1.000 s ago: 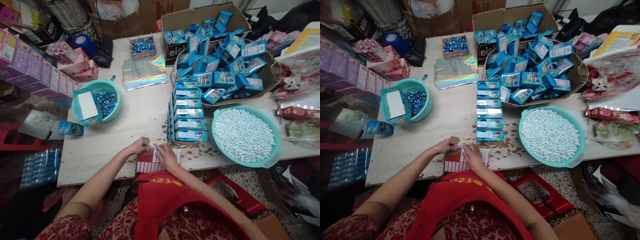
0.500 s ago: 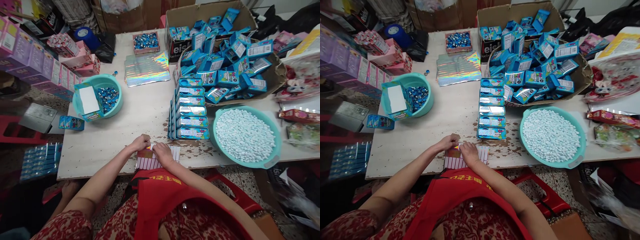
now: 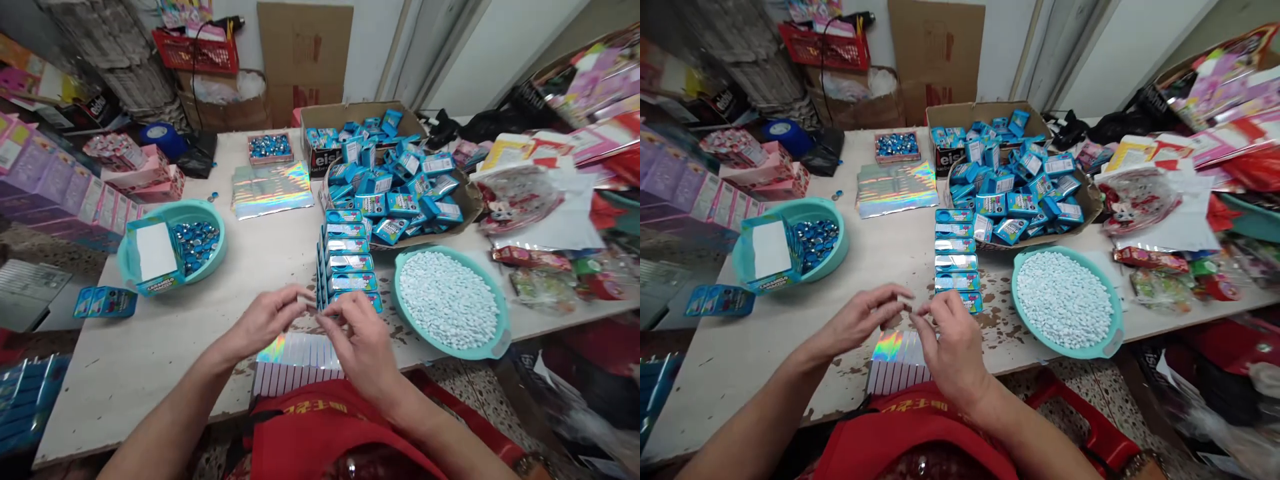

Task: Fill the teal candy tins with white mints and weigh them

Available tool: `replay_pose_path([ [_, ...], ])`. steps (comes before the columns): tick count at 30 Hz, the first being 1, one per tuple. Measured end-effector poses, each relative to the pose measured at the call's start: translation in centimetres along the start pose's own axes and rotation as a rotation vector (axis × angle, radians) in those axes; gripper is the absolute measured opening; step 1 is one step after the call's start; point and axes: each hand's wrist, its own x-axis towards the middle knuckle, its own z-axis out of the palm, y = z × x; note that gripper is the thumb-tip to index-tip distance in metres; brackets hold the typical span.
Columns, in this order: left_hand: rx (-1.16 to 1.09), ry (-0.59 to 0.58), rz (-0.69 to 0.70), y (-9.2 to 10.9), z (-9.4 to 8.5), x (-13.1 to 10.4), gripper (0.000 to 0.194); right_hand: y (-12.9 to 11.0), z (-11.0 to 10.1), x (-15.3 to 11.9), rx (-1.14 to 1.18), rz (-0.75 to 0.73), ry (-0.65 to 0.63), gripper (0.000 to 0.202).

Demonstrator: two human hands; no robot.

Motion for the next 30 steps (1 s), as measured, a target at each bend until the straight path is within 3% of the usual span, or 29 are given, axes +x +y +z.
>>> replay_pose_path([
  [3,0.077,0.006,0.129,3.1,-2.6,3.4,0.021,0.0,-1.9,3.6,-0.029,-0.010,0.112,0.011],
  [6,0.033,-0.045,0.185,4.5,-4.6,7.7,0.019,2.0,-2.8,8.4,-0.072,0.038,0.153,0.014],
  [10,-0.042,-0.014,0.179,4.2,-6.1,13.4,0.019,5.9,-2.4,14.7,-0.129,0.198,0.114,0.016],
  [13,-0.080,-0.013,0.144,3.2,-6.5,16.0,0.019,7.4,-2.0,17.2,-0.139,0.292,0.054,0.015],
  [19,-0.179,-0.025,0.117,1.5,-6.1,17.6,0.020,8.2,-1.4,17.6,-0.249,0.372,0.034,0.010],
  [21,-0.253,-0.024,0.114,0.8,-5.7,17.8,0.020,9.0,-1.3,17.4,-0.241,0.364,0.101,0.009],
  [24,-0.268,0.032,0.041,-0.9,-4.8,18.1,0.021,10.6,-1.1,17.1,-0.058,0.402,0.213,0.029],
  [27,-0.182,0.269,-0.041,-2.8,-3.2,17.8,0.026,11.8,-0.8,16.9,0.173,0.496,0.259,0.045],
  [29,-0.225,0.452,0.048,-3.6,-1.7,17.4,0.038,12.0,-0.4,16.9,0.277,0.544,0.208,0.047],
  [30,-0.282,0.490,0.122,-3.8,-0.9,17.1,0.047,12.0,-0.2,16.9,0.328,0.559,0.143,0.044],
])
